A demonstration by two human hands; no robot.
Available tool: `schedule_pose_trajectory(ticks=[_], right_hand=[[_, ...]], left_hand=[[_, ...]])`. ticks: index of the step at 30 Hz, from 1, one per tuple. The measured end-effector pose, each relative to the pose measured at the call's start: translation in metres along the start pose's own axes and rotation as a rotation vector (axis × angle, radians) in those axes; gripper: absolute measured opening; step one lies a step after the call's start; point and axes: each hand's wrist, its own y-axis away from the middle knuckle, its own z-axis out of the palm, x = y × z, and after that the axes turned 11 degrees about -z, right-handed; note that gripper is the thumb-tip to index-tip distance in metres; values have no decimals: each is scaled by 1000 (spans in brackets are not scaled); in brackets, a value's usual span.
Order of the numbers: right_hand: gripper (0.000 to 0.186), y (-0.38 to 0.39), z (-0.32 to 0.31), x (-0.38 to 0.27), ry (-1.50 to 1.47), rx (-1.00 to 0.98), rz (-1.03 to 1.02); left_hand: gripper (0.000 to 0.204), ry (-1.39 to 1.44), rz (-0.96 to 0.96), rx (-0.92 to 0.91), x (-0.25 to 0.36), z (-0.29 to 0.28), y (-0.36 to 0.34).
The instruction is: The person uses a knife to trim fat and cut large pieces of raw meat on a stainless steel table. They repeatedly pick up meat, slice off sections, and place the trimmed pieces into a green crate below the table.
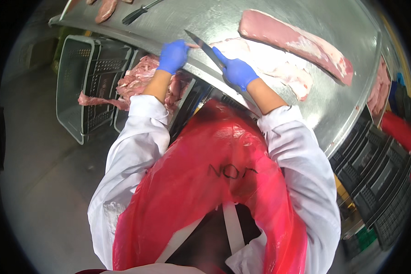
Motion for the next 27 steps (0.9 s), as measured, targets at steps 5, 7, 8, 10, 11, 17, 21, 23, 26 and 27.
schedule_pose_trajectory(ticks=[5,7,8,10,11,17,21,23,26,27], right_hand=[[71,97,-53,-7,-24,-228,158],[71,145,-67,-1,-142,-114,161],[72,175,-63,8,-191,44,208],[76,224,-58,16,-272,350,262],[76,242,-70,5,-472,367,534],[79,370,-50,-6,-609,963,667],[79,455,-22,-19,-623,1115,771],[77,484,-11,-20,-642,1066,849],[77,487,-6,-11,-557,976,804],[75,484,-8,-6,-500,901,768]], left_hand=[[37,127,-229,-21,-61,-66,11],[42,-455,-67,-79,-71,-82,33],[46,-609,-121,-35,-60,-81,37],[52,-179,159,-52,7,-61,13],[48,-18,193,-78,77,-54,5],[46,323,314,-331,367,18,-13],[47,293,315,-724,413,28,-18],[50,522,172,-769,414,39,-23],[70,201,221,-507,398,54,-21],[71,275,206,-484,396,49,-9]])
